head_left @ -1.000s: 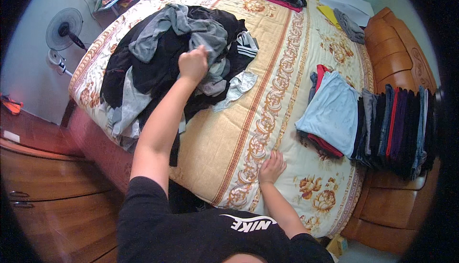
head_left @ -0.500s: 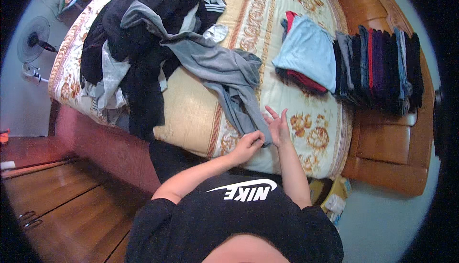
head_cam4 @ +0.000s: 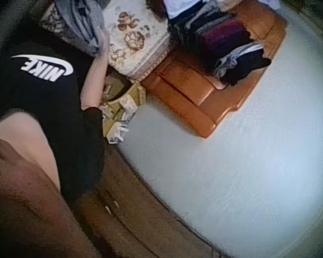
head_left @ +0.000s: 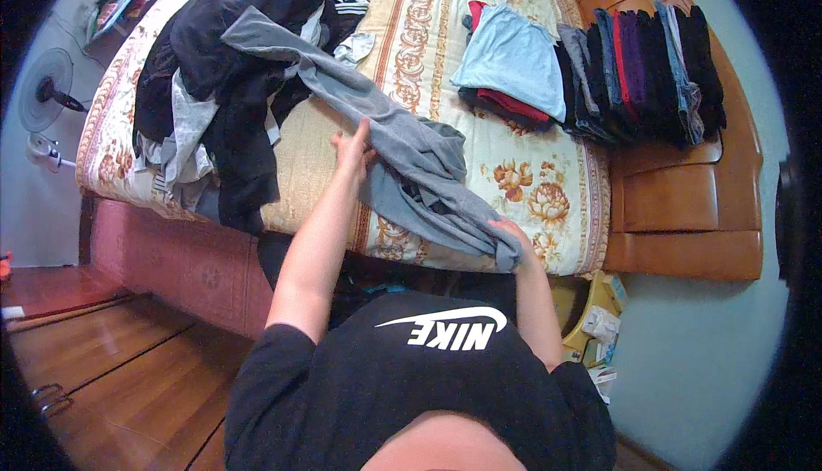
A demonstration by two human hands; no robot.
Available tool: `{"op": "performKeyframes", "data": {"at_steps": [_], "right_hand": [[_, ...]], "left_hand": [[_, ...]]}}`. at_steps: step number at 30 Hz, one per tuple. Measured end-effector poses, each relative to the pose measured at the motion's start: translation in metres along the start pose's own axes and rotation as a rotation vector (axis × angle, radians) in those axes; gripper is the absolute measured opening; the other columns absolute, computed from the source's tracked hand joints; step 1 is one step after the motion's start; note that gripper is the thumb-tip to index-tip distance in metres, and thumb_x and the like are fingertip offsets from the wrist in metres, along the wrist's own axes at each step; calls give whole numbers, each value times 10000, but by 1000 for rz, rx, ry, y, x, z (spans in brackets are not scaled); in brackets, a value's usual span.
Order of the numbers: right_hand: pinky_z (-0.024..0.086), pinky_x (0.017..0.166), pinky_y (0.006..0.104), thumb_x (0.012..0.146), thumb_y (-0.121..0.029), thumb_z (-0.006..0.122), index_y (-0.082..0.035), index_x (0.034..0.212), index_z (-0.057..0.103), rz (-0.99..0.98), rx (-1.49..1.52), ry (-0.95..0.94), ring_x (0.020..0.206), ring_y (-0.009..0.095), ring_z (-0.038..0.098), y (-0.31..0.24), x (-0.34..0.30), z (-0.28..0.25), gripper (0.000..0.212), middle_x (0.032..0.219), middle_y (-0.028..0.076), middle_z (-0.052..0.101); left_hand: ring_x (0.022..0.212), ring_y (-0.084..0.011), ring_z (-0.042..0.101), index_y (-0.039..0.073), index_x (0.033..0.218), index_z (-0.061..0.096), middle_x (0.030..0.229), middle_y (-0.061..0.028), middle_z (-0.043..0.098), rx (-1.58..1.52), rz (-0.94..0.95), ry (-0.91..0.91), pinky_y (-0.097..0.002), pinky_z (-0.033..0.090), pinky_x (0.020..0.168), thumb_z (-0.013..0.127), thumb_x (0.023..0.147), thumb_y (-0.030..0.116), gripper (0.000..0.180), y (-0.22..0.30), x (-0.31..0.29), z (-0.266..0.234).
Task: The person folds several garments on a bed, including a red long-sleeve shirt, black pants, light blue shorts, and gray pants. Each item is smoothed, folded in half or thirds, and stacked on the bed.
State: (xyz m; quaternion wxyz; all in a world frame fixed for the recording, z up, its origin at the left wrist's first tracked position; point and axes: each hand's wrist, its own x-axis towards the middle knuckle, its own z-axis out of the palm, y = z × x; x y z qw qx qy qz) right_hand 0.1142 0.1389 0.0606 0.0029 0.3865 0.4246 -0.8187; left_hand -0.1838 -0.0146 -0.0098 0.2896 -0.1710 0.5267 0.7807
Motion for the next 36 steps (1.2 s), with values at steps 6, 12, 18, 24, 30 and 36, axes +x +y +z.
{"op": "performKeyframes", "data": {"at_steps": [6, 12, 18, 24, 30, 36], "right_hand": [[477, 825, 338, 828, -168, 524, 37, 1150, 483, -66, 321, -63, 954, 236, 578, 23, 15, -6, 384, 1058, 136, 581], [276, 992, 305, 810, -293, 597, -24, 1347, 209, -506, -384, -48, 1200, 196, 346, 35, 67, 42, 715, 1332, 143, 328], [275, 996, 378, 733, -432, 657, -75, 1383, -8, -1139, -306, 295, 1226, 251, 292, -61, -11, 57, 996, 1393, 152, 195], [368, 939, 400, 871, -268, 514, 23, 1294, 298, -587, 231, 385, 1097, 293, 470, -29, -8, -101, 558, 1245, 149, 450], [335, 950, 508, 890, -332, 460, -35, 1244, 401, -557, 684, 704, 1144, 315, 428, 22, -29, -177, 466, 1252, 164, 438], [412, 904, 434, 840, -209, 526, -31, 1170, 454, -301, 503, 665, 1050, 289, 501, 25, 20, -170, 382, 1158, 139, 504]], "left_hand": [[880, -239, 577, 47, 1129, 449, 1030, -98, 563, -302, 201, -368, -425, 472, 801, 487, 866, 149, 285, 80, 27, 20], [808, -174, 564, 73, 1042, 520, 907, -49, 575, 231, 511, -645, -309, 460, 707, 529, 839, 150, 217, 127, -120, 107], [825, -344, 579, 110, 1110, 495, 892, -187, 598, 1379, 799, -1062, -429, 456, 684, 551, 743, 156, 374, 3, -193, 137], [794, -330, 560, 44, 1018, 555, 792, -149, 575, 1039, 1010, -1337, -425, 439, 698, 573, 735, 135, 298, -99, -188, 84], [1068, -331, 453, 46, 1245, 377, 1195, -176, 426, 1449, 895, -31, -502, 353, 855, 652, 720, 315, 651, -72, -56, 13], [1161, -329, 405, 33, 1293, 320, 1262, -179, 426, 645, 178, -380, -443, 348, 925, 677, 715, 385, 766, -72, -32, 39]]}}
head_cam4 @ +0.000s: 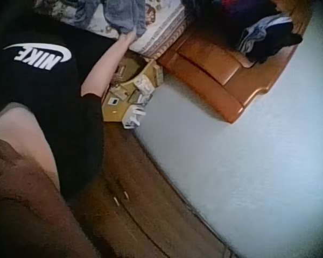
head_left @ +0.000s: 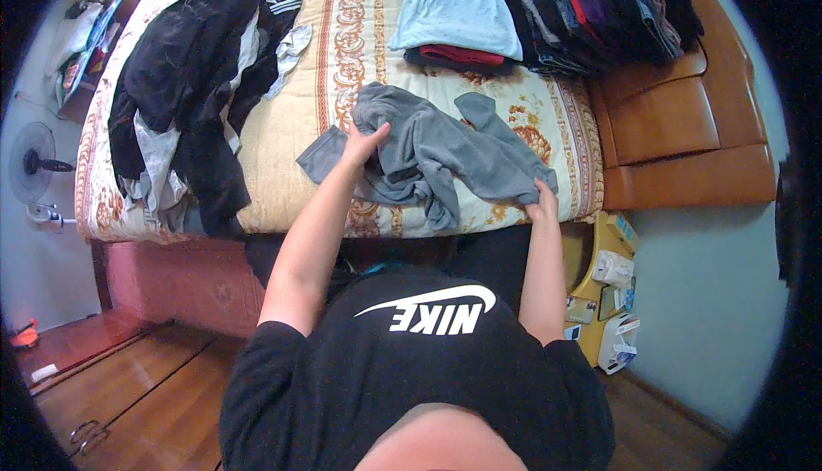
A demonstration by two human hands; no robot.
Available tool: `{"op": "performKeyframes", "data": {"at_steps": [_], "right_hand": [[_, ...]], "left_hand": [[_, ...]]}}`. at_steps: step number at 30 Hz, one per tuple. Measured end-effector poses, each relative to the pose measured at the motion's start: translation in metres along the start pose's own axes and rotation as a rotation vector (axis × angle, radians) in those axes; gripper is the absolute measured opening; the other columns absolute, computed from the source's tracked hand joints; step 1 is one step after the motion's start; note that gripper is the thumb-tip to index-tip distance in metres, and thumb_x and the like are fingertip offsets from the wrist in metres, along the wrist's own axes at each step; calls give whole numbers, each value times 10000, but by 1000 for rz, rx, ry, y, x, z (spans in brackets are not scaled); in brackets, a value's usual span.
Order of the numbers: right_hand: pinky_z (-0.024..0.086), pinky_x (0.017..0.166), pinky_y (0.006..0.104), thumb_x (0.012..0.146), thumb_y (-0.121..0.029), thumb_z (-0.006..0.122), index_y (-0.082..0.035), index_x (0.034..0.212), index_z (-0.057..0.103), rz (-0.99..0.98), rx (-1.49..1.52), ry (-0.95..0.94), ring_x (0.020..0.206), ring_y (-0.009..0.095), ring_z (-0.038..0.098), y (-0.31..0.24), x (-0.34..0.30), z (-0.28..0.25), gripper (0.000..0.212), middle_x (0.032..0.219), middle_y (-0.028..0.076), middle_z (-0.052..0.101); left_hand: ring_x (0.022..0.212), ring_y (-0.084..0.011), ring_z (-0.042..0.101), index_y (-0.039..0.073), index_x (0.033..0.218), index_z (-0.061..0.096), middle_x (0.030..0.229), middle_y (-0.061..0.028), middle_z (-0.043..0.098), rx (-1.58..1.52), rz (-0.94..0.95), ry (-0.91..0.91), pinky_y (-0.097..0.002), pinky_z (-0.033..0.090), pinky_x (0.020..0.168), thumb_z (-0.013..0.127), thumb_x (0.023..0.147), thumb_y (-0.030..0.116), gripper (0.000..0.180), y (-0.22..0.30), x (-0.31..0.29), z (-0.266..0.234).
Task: The person folds several garments on a bed, including a red long-sleeve shirt, black pants, light blue shorts, and gray pants. Each item is smoothed, folded in half or thirds, and stacked on the bed.
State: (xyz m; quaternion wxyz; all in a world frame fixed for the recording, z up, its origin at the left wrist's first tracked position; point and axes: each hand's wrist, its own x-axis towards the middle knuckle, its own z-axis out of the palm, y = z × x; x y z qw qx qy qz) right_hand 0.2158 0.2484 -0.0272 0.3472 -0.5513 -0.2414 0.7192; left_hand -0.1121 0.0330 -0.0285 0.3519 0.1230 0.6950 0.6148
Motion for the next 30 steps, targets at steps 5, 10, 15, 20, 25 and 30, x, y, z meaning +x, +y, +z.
{"op": "performKeyframes", "data": {"at_steps": [5, 10, 15, 20, 25, 30], "right_hand": [[455, 830, 429, 764, -101, 515, -26, 1108, 486, 49, 122, -8, 944, 287, 547, -57, 32, 25, 354, 1074, 132, 548], [403, 907, 445, 772, -110, 479, -17, 1096, 494, -94, 347, -359, 1017, 296, 515, -177, 11, 53, 338, 1110, 144, 539], [410, 905, 454, 810, -117, 485, -8, 1118, 484, -428, 524, -431, 1051, 291, 509, -234, -41, 53, 328, 1131, 141, 540], [445, 877, 377, 810, -89, 513, -29, 1116, 487, -268, 490, -218, 1007, 254, 532, -173, -56, 84, 313, 1116, 125, 549], [348, 940, 479, 831, -86, 421, -9, 1150, 410, 131, 324, -214, 1095, 297, 429, -30, 41, 23, 328, 1218, 148, 435], [386, 877, 463, 796, -48, 434, -24, 1121, 423, 85, -57, 64, 1062, 299, 455, 35, 61, 4, 325, 1133, 179, 473]], "left_hand": [[896, -284, 589, 24, 1069, 544, 1009, -152, 604, -532, -409, -135, -434, 447, 839, 603, 787, 149, 315, 56, 34, 6], [803, -207, 591, 17, 978, 549, 896, -96, 612, -342, 155, -259, -357, 467, 776, 480, 883, 184, 203, 233, 33, 27], [849, -210, 592, 62, 1065, 520, 987, -73, 589, -404, 687, -217, -363, 484, 759, 547, 851, 222, 269, 357, -12, -22], [922, -153, 538, -3, 1108, 506, 1021, -62, 566, -187, 700, 8, -277, 420, 823, 504, 868, 159, 289, 279, -43, -146], [933, -183, 511, 16, 1044, 555, 1006, -68, 543, 513, 512, 154, -277, 378, 847, 562, 774, 73, 276, 61, -30, -243], [895, -272, 527, 90, 961, 636, 954, -133, 566, 899, 334, 473, -347, 428, 782, 591, 741, 119, 227, -100, -50, -274]]}}
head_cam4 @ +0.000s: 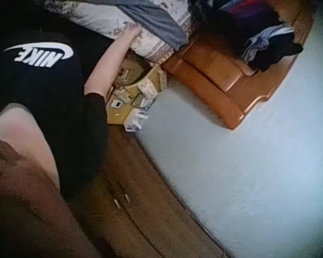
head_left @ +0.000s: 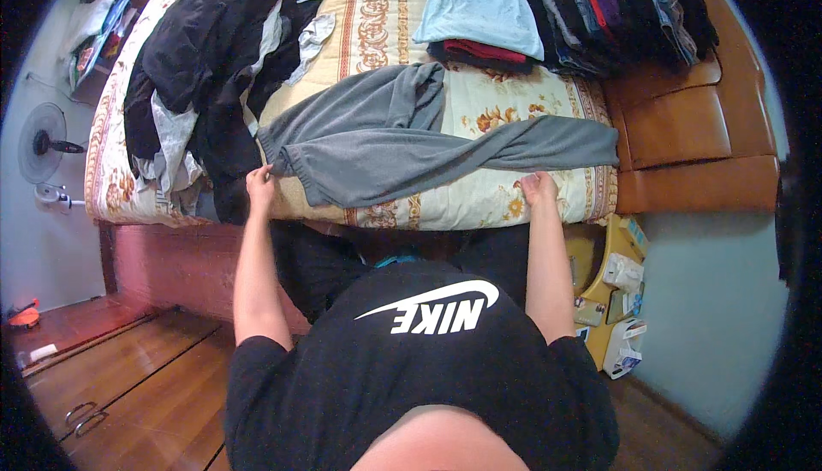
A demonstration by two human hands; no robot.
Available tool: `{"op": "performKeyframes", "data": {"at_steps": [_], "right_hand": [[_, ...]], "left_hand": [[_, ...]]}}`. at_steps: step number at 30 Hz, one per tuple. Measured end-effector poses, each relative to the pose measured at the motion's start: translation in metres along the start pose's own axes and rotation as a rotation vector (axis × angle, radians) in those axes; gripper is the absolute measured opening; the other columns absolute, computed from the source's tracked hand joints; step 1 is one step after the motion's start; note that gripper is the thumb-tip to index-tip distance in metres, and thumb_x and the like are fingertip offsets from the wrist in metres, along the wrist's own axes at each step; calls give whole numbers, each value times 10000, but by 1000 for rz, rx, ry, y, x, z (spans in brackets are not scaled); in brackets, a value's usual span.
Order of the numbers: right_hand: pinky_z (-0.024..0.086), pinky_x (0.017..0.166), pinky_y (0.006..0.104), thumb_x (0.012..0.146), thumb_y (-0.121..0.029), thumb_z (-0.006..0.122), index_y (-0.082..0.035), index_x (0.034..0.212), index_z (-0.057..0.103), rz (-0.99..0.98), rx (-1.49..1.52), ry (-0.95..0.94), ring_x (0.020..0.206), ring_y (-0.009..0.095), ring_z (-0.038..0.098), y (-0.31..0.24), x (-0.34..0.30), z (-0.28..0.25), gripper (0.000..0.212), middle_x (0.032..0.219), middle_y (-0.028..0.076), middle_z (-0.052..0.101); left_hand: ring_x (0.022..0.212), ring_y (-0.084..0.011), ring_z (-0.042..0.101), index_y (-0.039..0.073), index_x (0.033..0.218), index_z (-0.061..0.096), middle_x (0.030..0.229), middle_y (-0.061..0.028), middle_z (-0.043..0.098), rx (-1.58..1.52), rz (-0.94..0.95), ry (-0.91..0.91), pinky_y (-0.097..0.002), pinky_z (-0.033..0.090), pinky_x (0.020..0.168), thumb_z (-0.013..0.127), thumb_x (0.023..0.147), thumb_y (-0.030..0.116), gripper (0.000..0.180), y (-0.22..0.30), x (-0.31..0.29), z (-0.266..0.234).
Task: The person folds several garments on a bed, including a red long-sleeve shirt, black pants, light blue shorts, and gray pants. Each item is smoothed, folded in half or thirds, and stacked on the bed.
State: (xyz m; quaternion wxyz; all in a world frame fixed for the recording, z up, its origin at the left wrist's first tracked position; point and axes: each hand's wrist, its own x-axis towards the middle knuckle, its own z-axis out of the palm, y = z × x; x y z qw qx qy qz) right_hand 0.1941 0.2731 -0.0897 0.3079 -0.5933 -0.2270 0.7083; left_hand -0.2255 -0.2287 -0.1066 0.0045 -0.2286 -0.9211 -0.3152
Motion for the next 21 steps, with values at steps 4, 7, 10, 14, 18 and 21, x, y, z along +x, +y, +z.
{"op": "performKeyframes", "data": {"at_steps": [4, 7, 10, 14, 18, 21], "right_hand": [[318, 917, 494, 720, 45, 436, -76, 1159, 400, -1016, -862, 64, 1128, 279, 396, -4, -82, 58, 456, 1185, 177, 435], [226, 958, 582, 697, 59, 455, -141, 1263, 333, -1419, -1637, -82, 1261, 244, 264, -9, -101, 95, 613, 1295, 137, 365], [157, 973, 633, 709, 68, 439, -195, 1300, 298, -1333, -2051, -340, 1327, 211, 150, -22, -84, 117, 662, 1376, 79, 293], [186, 981, 592, 726, -2, 465, -169, 1140, 486, -1173, -2239, -532, 1095, 243, 470, -35, -59, 127, 447, 1085, 94, 551], [322, 907, 504, 711, -36, 492, -114, 894, 587, -1332, -2196, -276, 859, 265, 593, -73, -33, 112, 220, 842, 105, 626], [402, 683, 398, 692, 2, 492, -131, 886, 590, -1518, -1802, 179, 753, 304, 589, -131, -39, 96, 255, 784, 114, 624]], "left_hand": [[943, -254, 488, 37, 1082, 511, 1053, -141, 489, -345, -389, 338, -337, 390, 839, 613, 796, 264, 379, 87, -22, -4], [1041, -276, 466, -34, 1163, 391, 1180, -169, 439, -570, -736, 286, -346, 371, 881, 653, 765, 333, 602, 156, -45, 23], [1071, -274, 467, -13, 1160, 436, 1181, -162, 475, -792, -941, -119, -380, 367, 905, 677, 740, 324, 590, 166, -49, 53], [1003, -272, 518, 56, 1094, 523, 1126, -110, 536, -1316, -998, -501, -452, 411, 860, 673, 732, 239, 433, 221, 0, 3], [741, -233, 591, 42, 930, 560, 847, -112, 602, -1433, -732, -357, -397, 521, 670, 644, 740, 204, 263, 264, 104, -78], [688, -218, 598, 43, 842, 585, 777, -93, 610, -1569, -543, -278, -364, 522, 635, 621, 761, 174, 158, 275, 146, -142]]}}
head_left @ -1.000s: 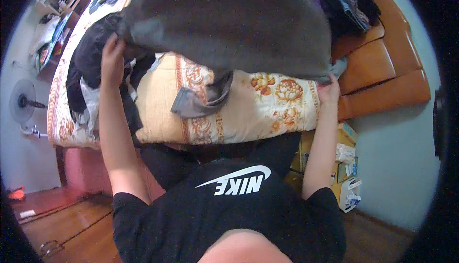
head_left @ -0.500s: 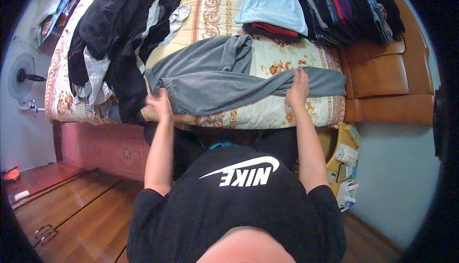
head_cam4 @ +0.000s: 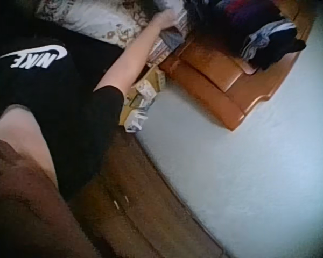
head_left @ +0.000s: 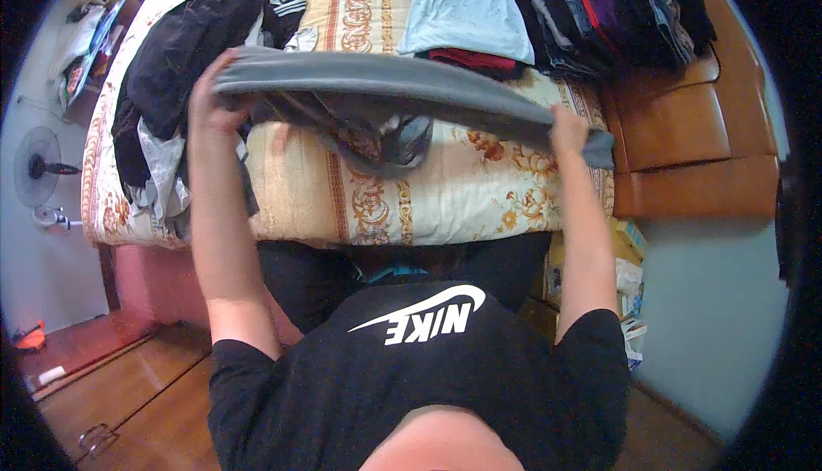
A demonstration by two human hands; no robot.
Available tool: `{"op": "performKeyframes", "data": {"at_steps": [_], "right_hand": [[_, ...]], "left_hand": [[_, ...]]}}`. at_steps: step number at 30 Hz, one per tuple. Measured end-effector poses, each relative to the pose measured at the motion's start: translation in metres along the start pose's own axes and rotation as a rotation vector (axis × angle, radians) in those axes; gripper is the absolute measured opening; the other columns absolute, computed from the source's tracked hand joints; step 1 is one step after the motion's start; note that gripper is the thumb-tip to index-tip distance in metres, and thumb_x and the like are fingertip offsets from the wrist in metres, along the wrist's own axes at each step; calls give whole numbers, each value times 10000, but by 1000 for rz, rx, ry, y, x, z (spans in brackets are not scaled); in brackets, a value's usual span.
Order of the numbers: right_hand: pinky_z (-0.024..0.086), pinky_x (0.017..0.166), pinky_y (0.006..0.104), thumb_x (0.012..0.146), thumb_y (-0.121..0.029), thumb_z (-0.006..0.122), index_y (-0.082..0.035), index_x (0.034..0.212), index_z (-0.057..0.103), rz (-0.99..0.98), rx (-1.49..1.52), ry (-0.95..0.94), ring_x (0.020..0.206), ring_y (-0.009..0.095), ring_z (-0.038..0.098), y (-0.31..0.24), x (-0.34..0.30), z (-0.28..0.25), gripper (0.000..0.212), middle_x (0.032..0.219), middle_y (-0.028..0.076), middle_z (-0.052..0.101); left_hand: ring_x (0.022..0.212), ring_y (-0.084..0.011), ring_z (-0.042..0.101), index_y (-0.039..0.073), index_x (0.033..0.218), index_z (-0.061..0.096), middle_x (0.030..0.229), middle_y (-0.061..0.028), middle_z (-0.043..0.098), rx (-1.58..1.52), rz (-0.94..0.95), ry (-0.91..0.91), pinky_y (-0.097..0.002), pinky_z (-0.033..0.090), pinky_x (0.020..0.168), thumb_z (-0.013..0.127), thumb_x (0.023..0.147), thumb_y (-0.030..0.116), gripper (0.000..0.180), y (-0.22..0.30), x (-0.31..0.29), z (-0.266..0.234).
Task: The person folds several garments on a bed, including a red long-sleeve shirt, black pants, light blue shorts, and gray pants. Each item is smoothed, folded in half or thirds, and stacked on the bed.
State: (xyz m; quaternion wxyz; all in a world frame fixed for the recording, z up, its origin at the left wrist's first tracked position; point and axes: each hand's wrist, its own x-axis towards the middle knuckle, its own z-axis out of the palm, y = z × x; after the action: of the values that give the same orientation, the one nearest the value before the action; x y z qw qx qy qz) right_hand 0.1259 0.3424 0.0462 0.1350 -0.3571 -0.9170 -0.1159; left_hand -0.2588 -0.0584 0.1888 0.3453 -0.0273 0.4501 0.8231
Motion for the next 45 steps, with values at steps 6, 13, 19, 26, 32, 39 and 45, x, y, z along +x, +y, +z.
{"op": "performKeyframes", "data": {"at_steps": [6, 13, 19, 26, 32, 39, 45], "right_hand": [[394, 683, 398, 750, -40, 516, -97, 825, 573, 139, 164, 557, 774, 282, 534, 34, -57, -32, 111, 784, 82, 572], [435, 654, 361, 814, -142, 538, 11, 803, 533, 466, 508, -83, 774, 243, 544, -9, -167, 40, 153, 769, 107, 551], [487, 581, 365, 796, -266, 628, 21, 1017, 519, 1294, 1506, -242, 716, 244, 592, -10, -98, 92, 379, 809, 120, 597], [455, 803, 451, 784, -194, 644, -4, 1110, 498, 1659, 1840, 275, 966, 299, 541, -3, -38, 133, 404, 1082, 128, 557], [358, 932, 468, 790, -155, 594, -28, 1123, 488, 1397, 2143, 292, 1066, 295, 481, 42, -84, 48, 372, 1146, 116, 524], [430, 838, 412, 765, -197, 608, 18, 1148, 468, 1212, 1083, -120, 903, 313, 563, 127, -183, 104, 461, 1032, 140, 576], [451, 778, 411, 722, -400, 634, 80, 957, 582, 563, 260, -346, 906, 387, 569, 99, -98, 85, 537, 931, 281, 586]], "left_hand": [[880, -236, 601, 26, 1038, 557, 1011, -109, 600, 127, 89, 15, -374, 504, 752, 620, 780, 258, 353, 2, -31, -134], [812, -162, 573, 109, 1002, 588, 921, -15, 611, 522, -390, 268, -288, 449, 688, 645, 762, 340, 338, -99, -65, -268], [841, -217, 595, 63, 1049, 564, 986, -82, 605, 273, -127, 266, -366, 486, 715, 595, 802, 307, 349, -46, -88, -253], [1048, -243, 499, 44, 1206, 435, 1175, -105, 502, 545, -67, 339, -421, 410, 862, 591, 809, 350, 525, -27, -99, -283], [854, -195, 565, 35, 1123, 482, 1003, -75, 569, 514, -196, 336, -333, 468, 704, 568, 836, 225, 354, -69, -94, -308], [755, -160, 572, -7, 968, 577, 854, -75, 624, 1391, 61, 448, -284, 446, 698, 609, 736, 113, 262, -66, -59, -352], [799, -178, 582, -12, 1005, 577, 880, -93, 630, 1510, 148, 428, -303, 449, 722, 586, 786, 202, 307, -39, -60, -321]]}}
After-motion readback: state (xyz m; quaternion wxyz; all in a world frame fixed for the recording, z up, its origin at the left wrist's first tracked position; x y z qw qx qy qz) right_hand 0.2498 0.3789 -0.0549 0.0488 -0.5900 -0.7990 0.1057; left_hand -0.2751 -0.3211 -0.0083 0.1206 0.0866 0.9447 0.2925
